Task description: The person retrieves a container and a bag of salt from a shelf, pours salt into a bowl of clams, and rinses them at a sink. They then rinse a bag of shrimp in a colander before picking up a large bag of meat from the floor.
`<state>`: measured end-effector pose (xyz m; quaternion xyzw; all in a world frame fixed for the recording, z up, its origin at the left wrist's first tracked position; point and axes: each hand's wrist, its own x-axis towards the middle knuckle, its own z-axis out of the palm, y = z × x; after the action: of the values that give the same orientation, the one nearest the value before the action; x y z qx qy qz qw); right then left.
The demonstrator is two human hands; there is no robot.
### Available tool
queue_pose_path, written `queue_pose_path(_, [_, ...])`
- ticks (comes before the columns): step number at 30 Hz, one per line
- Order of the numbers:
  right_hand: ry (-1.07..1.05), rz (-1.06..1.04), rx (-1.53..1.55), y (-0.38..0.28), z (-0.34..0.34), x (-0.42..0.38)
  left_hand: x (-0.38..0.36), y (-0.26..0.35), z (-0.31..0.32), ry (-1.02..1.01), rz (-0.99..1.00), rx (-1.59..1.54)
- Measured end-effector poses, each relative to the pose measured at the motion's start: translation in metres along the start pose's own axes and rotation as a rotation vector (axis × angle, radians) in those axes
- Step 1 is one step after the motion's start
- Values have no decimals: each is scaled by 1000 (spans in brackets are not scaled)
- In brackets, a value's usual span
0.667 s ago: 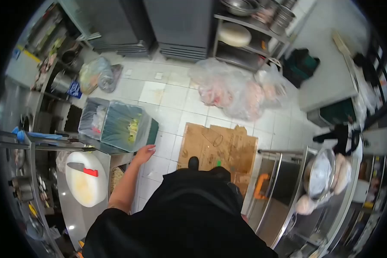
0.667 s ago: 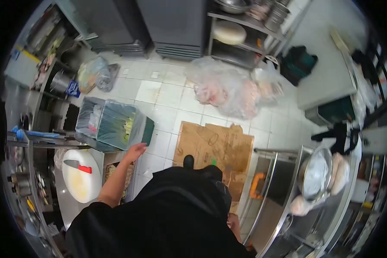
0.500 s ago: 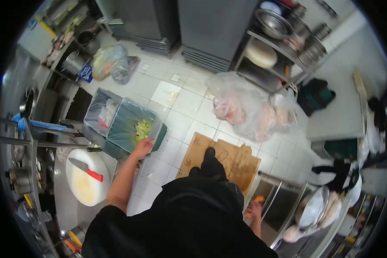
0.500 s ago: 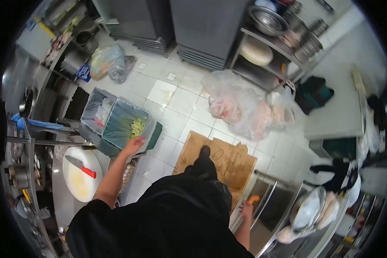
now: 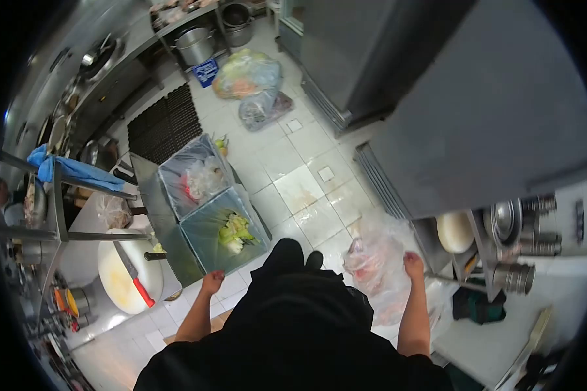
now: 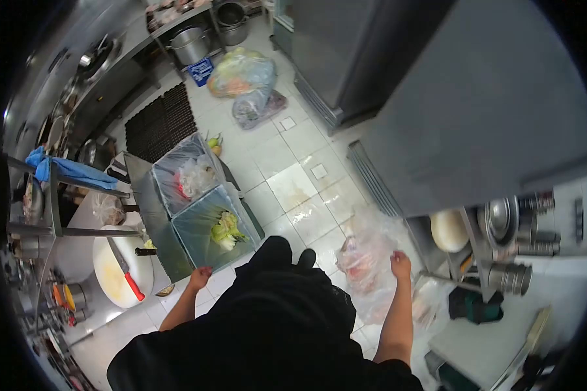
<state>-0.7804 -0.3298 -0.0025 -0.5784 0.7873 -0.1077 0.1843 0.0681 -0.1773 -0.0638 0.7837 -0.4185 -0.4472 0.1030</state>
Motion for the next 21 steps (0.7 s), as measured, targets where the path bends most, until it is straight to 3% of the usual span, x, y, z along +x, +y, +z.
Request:
queue_pose_path(1, [-74, 6, 93, -77, -36, 53, -1, 3, 5, 8, -28, -58])
queue_pose_path(5, [-131, -39, 471, -223, -49, 226, 40, -23, 32, 13, -69, -319])
queue_pose_path(8, [-124, -74, 670, -284, -23, 294, 98, 4, 16, 27, -127, -314])
queue_pose_path(10, [-159, -43, 512, -261, 27, 323, 160, 13, -1, 35, -91, -186])
queue_pose_path(12, [-242, 89, 331, -225, 82, 325, 224, 82, -66, -46, -74, -291])
queue_pose_path(14, [-423, 315, 604, -224, 111, 291, 296, 143, -144, 112, 175, -111])
queue_pose_path(15, [-380, -454, 653, -142, 170, 276, 339, 169, -183, 133, 185, -119])
queue_pose_path(16, [-581, -49, 568, -176, 154, 254, 355, 226, -231, 220, 158, -95])
queue_pose_path(17, [-674, 154, 465, -211, 145, 246, 394, 244, -265, 275, 183, -167])
queue_pose_path(19, [-754, 297, 368, -258, 144, 257, 445, 304, -339, 372, 260, -250])
queue_pose_path(21, [-780, 334, 327, -305, 147, 289, 472, 373, -385, 387, 239, -535])
